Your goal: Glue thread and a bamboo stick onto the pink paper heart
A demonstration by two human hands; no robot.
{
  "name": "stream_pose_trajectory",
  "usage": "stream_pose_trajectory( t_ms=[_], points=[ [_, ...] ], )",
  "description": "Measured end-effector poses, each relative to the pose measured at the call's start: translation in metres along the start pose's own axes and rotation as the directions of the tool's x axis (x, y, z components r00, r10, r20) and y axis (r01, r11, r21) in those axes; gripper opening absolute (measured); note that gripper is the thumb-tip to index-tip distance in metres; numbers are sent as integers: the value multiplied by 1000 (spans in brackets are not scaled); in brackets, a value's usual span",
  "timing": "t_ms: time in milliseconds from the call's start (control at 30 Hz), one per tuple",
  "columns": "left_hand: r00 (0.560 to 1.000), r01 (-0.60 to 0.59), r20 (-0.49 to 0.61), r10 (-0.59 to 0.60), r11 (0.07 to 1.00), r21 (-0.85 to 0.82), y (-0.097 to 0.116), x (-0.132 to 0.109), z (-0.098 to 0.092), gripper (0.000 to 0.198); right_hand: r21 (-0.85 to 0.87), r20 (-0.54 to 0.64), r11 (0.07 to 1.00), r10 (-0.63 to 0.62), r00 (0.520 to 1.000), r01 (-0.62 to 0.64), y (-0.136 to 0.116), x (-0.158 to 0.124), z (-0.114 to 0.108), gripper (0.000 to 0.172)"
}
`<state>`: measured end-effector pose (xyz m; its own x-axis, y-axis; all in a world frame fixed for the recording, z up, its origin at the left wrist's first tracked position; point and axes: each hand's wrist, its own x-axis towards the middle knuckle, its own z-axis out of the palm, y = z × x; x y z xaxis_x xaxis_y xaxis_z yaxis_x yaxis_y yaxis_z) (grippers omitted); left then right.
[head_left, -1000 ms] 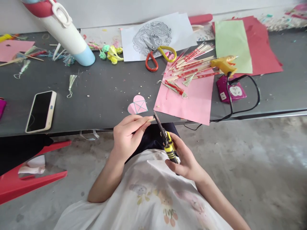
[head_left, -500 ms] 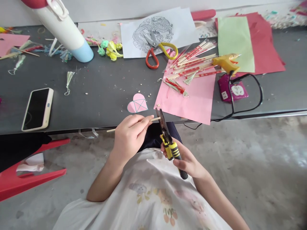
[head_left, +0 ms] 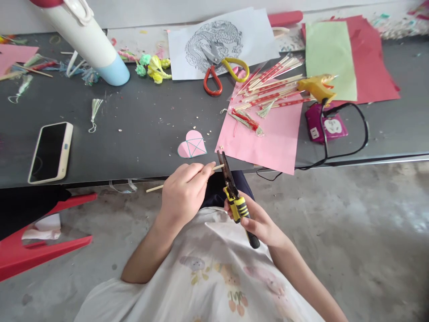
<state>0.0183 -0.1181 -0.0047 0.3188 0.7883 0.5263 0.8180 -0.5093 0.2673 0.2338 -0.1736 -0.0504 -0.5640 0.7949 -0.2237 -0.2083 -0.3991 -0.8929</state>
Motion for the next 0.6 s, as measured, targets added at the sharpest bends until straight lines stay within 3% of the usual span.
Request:
stream_pose_trajectory(
  t_ms=[300, 467, 600],
  points=[
    [995, 9, 103, -11, 1000, 22, -1, -5, 4, 18, -73, -9, 994, 79, 997, -80, -4, -2, 4, 45],
    [988, 50, 148, -38, 996, -79, -5, -10, 6, 20, -110, 27, 990, 96, 995, -92, -5, -5, 3, 40],
    [980, 104, 187, -65, 973, -208, -10, -11, 8, 21, -111, 28, 988, 107, 994, -103, -3, -7, 1, 45]
  ],
)
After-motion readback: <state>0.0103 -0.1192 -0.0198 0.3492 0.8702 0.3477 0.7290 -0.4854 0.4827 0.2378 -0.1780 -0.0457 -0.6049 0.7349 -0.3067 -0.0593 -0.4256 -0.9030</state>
